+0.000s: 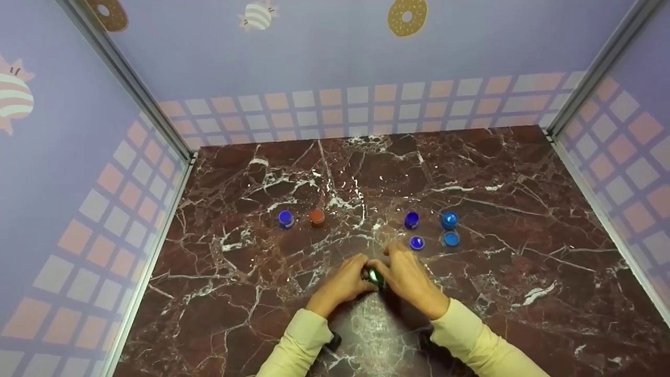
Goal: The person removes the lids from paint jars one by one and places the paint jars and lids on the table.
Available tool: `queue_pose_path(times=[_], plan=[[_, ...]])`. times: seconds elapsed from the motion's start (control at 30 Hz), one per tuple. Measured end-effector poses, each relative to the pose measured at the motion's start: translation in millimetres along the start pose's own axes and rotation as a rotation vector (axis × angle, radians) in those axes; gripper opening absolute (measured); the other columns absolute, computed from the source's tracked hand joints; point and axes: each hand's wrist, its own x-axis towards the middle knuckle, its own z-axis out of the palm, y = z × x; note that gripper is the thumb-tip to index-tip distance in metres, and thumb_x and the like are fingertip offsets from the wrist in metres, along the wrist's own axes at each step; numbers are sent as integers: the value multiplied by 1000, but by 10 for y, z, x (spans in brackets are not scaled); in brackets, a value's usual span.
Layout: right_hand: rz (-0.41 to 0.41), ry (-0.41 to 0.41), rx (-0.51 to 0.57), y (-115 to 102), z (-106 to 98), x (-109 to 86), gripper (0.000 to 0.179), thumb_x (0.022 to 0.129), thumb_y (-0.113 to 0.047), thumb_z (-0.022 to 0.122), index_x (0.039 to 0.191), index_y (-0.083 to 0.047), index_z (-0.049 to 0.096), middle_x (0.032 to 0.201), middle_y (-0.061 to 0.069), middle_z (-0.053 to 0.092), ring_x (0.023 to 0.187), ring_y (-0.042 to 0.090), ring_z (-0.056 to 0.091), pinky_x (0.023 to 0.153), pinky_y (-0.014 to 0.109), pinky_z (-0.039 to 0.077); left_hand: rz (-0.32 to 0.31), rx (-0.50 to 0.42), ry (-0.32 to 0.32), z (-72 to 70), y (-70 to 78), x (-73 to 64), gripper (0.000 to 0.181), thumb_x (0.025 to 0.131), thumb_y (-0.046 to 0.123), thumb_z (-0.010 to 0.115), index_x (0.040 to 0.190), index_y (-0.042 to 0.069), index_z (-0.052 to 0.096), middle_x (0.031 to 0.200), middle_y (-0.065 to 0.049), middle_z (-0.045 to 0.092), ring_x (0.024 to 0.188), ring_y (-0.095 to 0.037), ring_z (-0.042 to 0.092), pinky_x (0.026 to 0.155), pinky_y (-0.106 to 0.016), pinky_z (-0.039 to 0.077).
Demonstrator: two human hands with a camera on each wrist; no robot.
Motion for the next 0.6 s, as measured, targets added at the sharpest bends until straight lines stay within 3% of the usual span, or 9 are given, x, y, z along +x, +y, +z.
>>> queue_pose_path(times=[0.23, 0.4, 0.6], plan=[[1, -12, -171, -181, 86, -85, 38, 89, -26, 82, 93, -1, 53, 72, 15, 58, 60, 38, 64, 48, 44, 52, 31, 17, 27, -1, -5, 4, 32, 79, 12, 88, 95, 4, 62, 91, -4, 60, 86, -19, 58, 82, -34, 51], [-56, 12, -297, -242, 173, -140, 39, 88, -25, 83, 90, 1, 54, 79, 18, 60, 64, 42, 66, 51, 49, 54, 51, 25, 32, 11, -3, -27, 28, 80, 5, 82, 100, 1, 63, 96, -9, 63, 91, -24, 61, 87, -38, 51], [-97, 15, -317, -253, 194, -152, 32, 87, -19, 82, 89, 3, 59, 82, 18, 59, 67, 41, 65, 55, 51, 55, 74, 31, 45, 17, -17, -35, 32, 78, 7, 85, 101, 2, 62, 94, -7, 62, 90, -22, 60, 86, -37, 51]])
